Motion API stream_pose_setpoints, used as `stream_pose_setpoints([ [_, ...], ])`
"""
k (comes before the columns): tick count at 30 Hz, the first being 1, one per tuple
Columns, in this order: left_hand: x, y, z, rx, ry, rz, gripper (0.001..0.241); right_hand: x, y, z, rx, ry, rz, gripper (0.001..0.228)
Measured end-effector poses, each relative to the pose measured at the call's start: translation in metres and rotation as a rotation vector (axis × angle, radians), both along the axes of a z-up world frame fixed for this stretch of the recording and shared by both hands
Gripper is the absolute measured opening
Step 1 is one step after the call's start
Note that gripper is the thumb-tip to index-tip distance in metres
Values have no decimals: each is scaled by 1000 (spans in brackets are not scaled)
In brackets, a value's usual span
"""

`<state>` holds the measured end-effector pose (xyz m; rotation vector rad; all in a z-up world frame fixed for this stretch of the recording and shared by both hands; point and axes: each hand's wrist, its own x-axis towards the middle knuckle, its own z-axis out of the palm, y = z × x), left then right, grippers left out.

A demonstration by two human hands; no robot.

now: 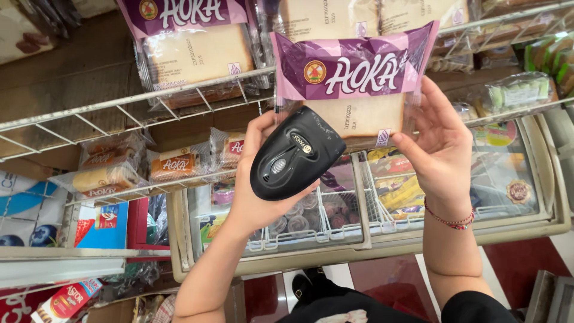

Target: The person picks up bread packages from a cardboard box, scans them using a handheld scanner, and places them onto a wire shelf.

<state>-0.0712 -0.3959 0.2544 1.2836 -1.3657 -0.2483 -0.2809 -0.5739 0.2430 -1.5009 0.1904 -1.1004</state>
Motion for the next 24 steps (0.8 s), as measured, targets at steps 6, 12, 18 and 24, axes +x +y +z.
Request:
stream_pose_setpoints([
  [6,-12,-8,-3,-10,-55,-16,49,-14,2,-8,27,15,-77,79],
  [12,-29,-49,12,-102,-72,-87,52,-33,-40,-8,-106,-27,-233,49],
  [18,-37,-117,27,-167,-208,-78,65,-36,-116,10,-413,31,-479,24],
  [24,-38,-174,29,-287,-306,10,59,-23,-168,28,-565,80,-491,25],
])
